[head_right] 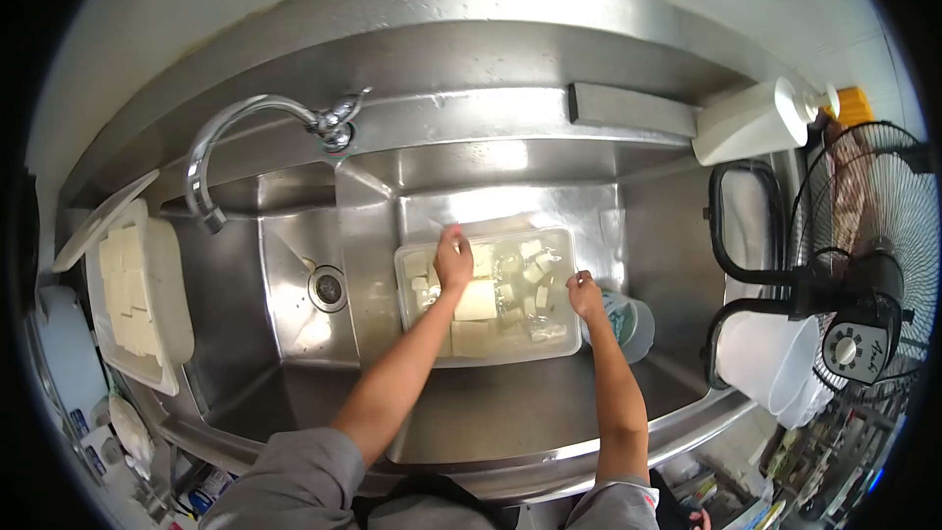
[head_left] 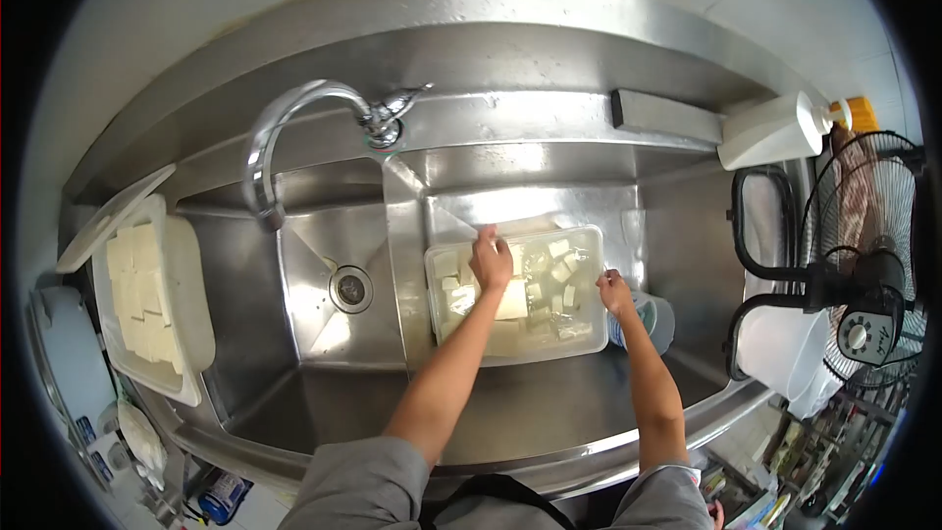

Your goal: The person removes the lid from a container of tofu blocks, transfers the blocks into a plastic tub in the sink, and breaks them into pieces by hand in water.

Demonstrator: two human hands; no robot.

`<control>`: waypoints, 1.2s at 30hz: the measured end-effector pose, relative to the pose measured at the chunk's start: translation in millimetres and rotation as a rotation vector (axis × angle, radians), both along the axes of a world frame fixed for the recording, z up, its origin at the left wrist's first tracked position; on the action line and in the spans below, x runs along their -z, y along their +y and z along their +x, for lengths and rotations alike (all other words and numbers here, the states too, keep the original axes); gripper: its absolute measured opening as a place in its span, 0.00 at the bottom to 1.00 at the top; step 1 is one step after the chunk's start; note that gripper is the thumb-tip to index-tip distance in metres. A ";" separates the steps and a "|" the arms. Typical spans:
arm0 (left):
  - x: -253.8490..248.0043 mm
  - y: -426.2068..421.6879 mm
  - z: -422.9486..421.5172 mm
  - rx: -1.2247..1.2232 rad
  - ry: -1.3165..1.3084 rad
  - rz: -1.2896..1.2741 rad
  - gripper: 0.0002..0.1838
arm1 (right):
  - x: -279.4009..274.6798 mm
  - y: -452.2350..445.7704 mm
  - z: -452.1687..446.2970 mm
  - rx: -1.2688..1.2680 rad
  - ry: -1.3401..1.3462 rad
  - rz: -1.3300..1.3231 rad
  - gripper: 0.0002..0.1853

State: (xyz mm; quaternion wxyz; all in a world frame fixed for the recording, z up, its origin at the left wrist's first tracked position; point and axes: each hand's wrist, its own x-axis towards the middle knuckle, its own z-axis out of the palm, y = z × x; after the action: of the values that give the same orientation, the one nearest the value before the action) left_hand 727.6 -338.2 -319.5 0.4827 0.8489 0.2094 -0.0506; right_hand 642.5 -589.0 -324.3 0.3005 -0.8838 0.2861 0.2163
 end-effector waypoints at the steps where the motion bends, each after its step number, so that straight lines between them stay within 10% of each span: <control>1: 2.3 -0.8 -23.3 -0.005 -0.065 -0.017 0.16 | 0.4 -0.4 4.7 -0.008 -0.038 -0.021 0.19; 14: -43.8 23.0 -98.8 -0.271 -0.057 -0.030 0.18 | 41.3 -33.1 81.7 -0.238 -0.072 0.125 0.23; 23: 73.4 28.7 -210.3 -0.435 0.756 0.010 0.27 | 29.4 -23.4 103.3 -0.428 0.101 -0.142 0.26; 29: 81.2 59.3 -206.0 -0.804 0.691 -0.453 0.18 | 46.4 -48.5 0.2 0.577 -0.085 0.481 0.21; 31: 59.3 54.5 -194.2 -0.869 0.602 -0.473 0.14 | 96.6 -70.7 -49.0 0.662 -0.080 0.912 0.19; 36: 31.9 50.3 -167.0 -0.858 0.483 -0.456 0.13 | 108.7 -48.9 -58.9 0.923 -0.134 0.965 0.21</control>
State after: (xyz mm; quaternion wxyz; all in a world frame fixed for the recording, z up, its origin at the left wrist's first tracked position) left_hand 560.6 -287.8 -351.5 0.5702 0.5250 0.6258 -0.0870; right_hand 583.7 -637.9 -433.0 0.7406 -0.4489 0.4868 0.1138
